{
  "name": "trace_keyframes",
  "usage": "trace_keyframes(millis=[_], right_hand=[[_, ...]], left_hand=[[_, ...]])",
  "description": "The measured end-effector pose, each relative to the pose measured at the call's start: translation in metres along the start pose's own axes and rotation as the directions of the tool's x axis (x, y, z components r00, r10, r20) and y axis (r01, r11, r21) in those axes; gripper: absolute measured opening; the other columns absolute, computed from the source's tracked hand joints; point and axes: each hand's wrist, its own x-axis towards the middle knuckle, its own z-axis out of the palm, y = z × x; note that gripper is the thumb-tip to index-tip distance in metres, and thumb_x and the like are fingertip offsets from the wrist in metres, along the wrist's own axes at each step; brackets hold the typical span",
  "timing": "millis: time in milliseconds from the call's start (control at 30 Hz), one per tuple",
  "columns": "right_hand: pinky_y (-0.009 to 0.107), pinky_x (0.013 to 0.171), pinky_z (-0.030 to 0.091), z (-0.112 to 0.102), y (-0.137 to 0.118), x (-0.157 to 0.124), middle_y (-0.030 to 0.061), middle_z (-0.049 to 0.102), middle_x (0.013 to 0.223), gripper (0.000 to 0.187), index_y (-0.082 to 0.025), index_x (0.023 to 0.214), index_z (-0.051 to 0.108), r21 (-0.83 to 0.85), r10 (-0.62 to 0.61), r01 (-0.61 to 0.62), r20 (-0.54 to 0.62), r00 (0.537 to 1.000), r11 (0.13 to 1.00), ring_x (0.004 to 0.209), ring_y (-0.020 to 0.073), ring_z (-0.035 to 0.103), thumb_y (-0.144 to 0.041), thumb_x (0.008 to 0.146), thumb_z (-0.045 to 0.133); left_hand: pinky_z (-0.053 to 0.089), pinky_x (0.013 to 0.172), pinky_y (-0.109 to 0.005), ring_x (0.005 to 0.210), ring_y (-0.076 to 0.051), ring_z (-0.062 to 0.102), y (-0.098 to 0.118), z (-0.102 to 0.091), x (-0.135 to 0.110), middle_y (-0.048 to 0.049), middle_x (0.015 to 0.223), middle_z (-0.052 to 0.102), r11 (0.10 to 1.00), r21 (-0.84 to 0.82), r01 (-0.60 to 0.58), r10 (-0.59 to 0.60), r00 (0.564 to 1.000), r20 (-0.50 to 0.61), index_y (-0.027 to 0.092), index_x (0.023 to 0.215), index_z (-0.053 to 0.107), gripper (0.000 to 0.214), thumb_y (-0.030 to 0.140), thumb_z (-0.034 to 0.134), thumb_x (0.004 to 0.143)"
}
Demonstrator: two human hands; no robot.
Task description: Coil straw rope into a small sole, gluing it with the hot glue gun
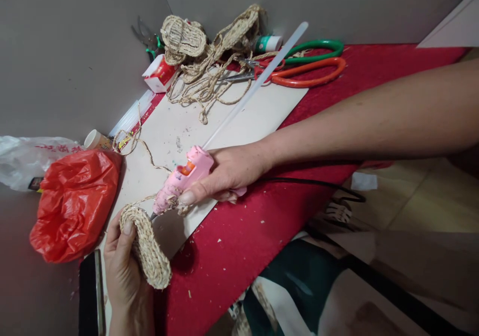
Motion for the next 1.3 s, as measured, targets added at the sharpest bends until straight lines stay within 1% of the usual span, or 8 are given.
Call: trace_keyframes(millis=[233,400,533,733,833,900,1067,1300], right_hand=[[0.017,0.049,0.036,0.001,-0.001,-0.002,-0.0058,0.045,0.05,0.027,-0.012,0.089,0.06,-0.217,-0.174,0.196,0.117,0.978,0.956,0.047,0.0057,0.044,-0.035,0.091,0.046],[0.022,0.053,0.029,0.003,0.002,-0.004,-0.0009,0.056,0.065,0.011,-0.013,0.072,0.055,-0.684,-0.229,0.291,0.183,0.956,0.669,0.054,0.0068,0.041,-0.021,0.079,0.059],[0.028,0.054,0.024,0.009,0.01,0.004,0.0035,0.062,0.074,0.011,-0.015,0.078,0.058,-0.884,-0.197,0.267,0.204,0.959,0.384,0.057,0.0112,0.045,-0.025,0.076,0.058],[0.028,0.057,0.029,0.016,-0.005,0.009,0.0068,0.063,0.087,0.035,-0.014,0.09,0.06,-0.914,-0.106,0.304,0.286,0.952,0.268,0.069,0.016,0.054,-0.044,0.073,0.065],[0.027,0.063,0.036,0.017,-0.026,0.008,0.0069,0.064,0.092,0.032,-0.014,0.096,0.061,-0.895,-0.154,0.304,0.267,0.951,0.328,0.078,0.0166,0.056,-0.04,0.076,0.064],[0.026,0.072,0.041,0.021,-0.037,0.012,0.0069,0.064,0.096,0.029,-0.012,0.104,0.059,-0.843,-0.35,0.339,0.195,0.916,0.418,0.083,0.0147,0.057,-0.03,0.082,0.058],[0.028,0.088,0.042,0.037,-0.037,0.039,0.0109,0.059,0.109,0.047,-0.009,0.127,0.04,-0.749,-0.728,0.462,-0.041,0.684,0.476,0.097,0.0142,0.055,-0.017,0.082,0.051],[0.019,0.07,0.044,0.043,-0.02,0.054,0.0015,0.058,0.082,0.039,-0.009,0.118,0.044,-0.647,-0.707,0.509,-0.067,0.704,0.568,0.068,0.0071,0.051,-0.008,0.08,0.044]], left_hand=[[0.051,0.068,-0.018,0.07,-0.008,0.061,-0.004,-0.004,0.004,0.0015,0.091,0.067,0.999,-0.007,-0.037,0.037,0.999,0.024,0.023,0.098,0.07,0.032,0.03,0.077,0.067],[0.052,0.072,-0.022,0.076,-0.011,0.063,-0.003,-0.007,0.006,0.0005,0.091,0.069,0.987,0.028,-0.161,0.162,0.986,-0.041,0.022,0.095,0.071,0.031,0.029,0.079,0.065],[0.051,0.072,-0.02,0.075,-0.01,0.064,0.003,-0.01,0.0,0.0006,0.087,0.07,0.91,0.133,-0.393,0.405,0.911,-0.077,0.022,0.092,0.072,0.03,0.026,0.08,0.064],[0.051,0.073,-0.02,0.074,-0.01,0.064,0.015,-0.015,-0.011,0.0019,0.085,0.071,0.762,0.19,-0.62,0.642,0.762,-0.089,0.023,0.097,0.072,0.033,0.018,0.079,0.065],[0.051,0.072,-0.021,0.071,-0.01,0.064,0.018,-0.017,-0.015,0.0009,0.084,0.071,0.701,0.197,-0.685,0.71,0.697,-0.099,0.021,0.098,0.071,0.033,0.017,0.078,0.066],[0.051,0.073,-0.022,0.072,-0.01,0.064,0.018,-0.017,-0.016,0.0001,0.086,0.071,0.67,0.209,-0.712,0.738,0.668,-0.09,0.021,0.098,0.071,0.033,0.016,0.078,0.066],[0.052,0.077,-0.026,0.076,-0.012,0.065,0.018,-0.017,-0.019,-0.0004,0.091,0.071,0.637,0.213,-0.741,0.765,0.641,-0.057,0.021,0.098,0.071,0.033,0.016,0.077,0.066],[0.051,0.075,-0.025,0.074,-0.011,0.064,0.02,-0.007,-0.024,0.0002,0.088,0.071,0.644,0.217,-0.733,0.76,0.645,-0.078,0.02,0.098,0.07,0.033,0.017,0.077,0.066]])
